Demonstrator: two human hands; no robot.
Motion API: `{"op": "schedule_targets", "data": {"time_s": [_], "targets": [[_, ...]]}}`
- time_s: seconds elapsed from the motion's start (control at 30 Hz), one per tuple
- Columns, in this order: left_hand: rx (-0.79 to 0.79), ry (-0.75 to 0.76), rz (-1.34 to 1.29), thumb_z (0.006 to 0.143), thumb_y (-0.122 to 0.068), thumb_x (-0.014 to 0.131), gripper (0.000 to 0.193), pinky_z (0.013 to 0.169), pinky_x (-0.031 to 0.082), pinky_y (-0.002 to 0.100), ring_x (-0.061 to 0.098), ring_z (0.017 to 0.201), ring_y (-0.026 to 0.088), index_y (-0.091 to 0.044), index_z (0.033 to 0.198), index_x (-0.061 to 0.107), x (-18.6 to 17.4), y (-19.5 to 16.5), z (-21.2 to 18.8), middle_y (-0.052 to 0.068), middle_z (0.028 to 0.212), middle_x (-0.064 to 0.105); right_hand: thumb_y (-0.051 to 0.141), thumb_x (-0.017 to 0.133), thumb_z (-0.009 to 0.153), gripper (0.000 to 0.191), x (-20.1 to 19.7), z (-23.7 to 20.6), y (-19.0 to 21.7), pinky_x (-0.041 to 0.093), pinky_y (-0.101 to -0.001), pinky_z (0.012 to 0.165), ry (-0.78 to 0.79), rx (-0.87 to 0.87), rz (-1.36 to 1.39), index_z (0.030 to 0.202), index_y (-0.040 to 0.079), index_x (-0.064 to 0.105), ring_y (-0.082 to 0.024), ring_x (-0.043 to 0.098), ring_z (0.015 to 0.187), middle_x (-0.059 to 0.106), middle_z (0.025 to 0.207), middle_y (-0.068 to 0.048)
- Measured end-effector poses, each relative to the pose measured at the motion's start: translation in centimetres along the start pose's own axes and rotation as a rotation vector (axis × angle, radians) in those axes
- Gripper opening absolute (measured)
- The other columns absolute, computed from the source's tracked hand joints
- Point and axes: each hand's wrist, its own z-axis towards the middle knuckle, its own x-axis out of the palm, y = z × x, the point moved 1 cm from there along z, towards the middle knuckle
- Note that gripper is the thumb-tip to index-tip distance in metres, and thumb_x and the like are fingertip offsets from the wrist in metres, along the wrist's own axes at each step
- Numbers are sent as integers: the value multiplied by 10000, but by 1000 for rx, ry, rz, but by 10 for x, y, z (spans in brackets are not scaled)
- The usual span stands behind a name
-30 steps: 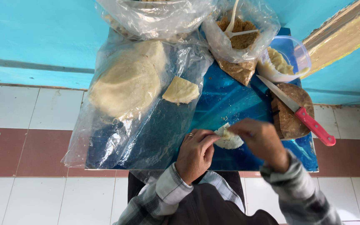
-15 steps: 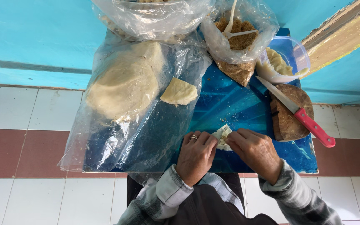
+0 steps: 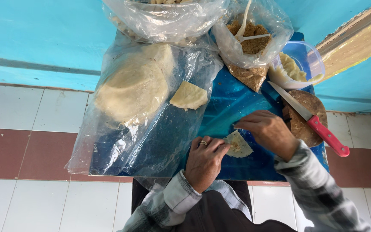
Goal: The person sits at a small blue table and makes filled pastries. They spoon brown filling from a plastic bag onto triangular dough wrappers, fold the dough over the filling, pinch the edges closed, and place the finished pastry into a plastic bag with other completed pieces.
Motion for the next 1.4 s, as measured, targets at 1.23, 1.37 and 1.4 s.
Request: {"op": "schedule_targets", "data": {"time_s": [1.23, 1.37, 1.4], "targets": [[-21, -118, -168, 936, -189, 750, 129, 910, 455, 438, 646, 921, 233, -116, 1037, 717, -9, -3, 5, 24, 975, 657, 74, 767, 850, 91, -2, -14, 35, 592, -331, 673, -181, 383, 178, 941, 77, 769, -214, 758, 801, 765, 961, -51], [-94, -77, -130, 934, -139, 737, 93, 884, 459, 426, 646, 918, 244, -130, 1001, 673, -6, -1, 3, 14, 950, 648, 123, 787, 814, 81, -11, -24, 50, 589, -328, 580, -5, 500, 258, 890, 97, 774, -204, 755, 667, 764, 902, -37], [-95, -69, -118, 926, -136, 739, 107, 878, 457, 429, 642, 913, 251, -124, 991, 655, -5, 0, 4, 20, 943, 641, 141, 789, 825, 85, -8, -26, 55, 584, -340, 600, 6, 453, 193, 897, 104, 767, -221, 745, 691, 754, 890, -41]]}}
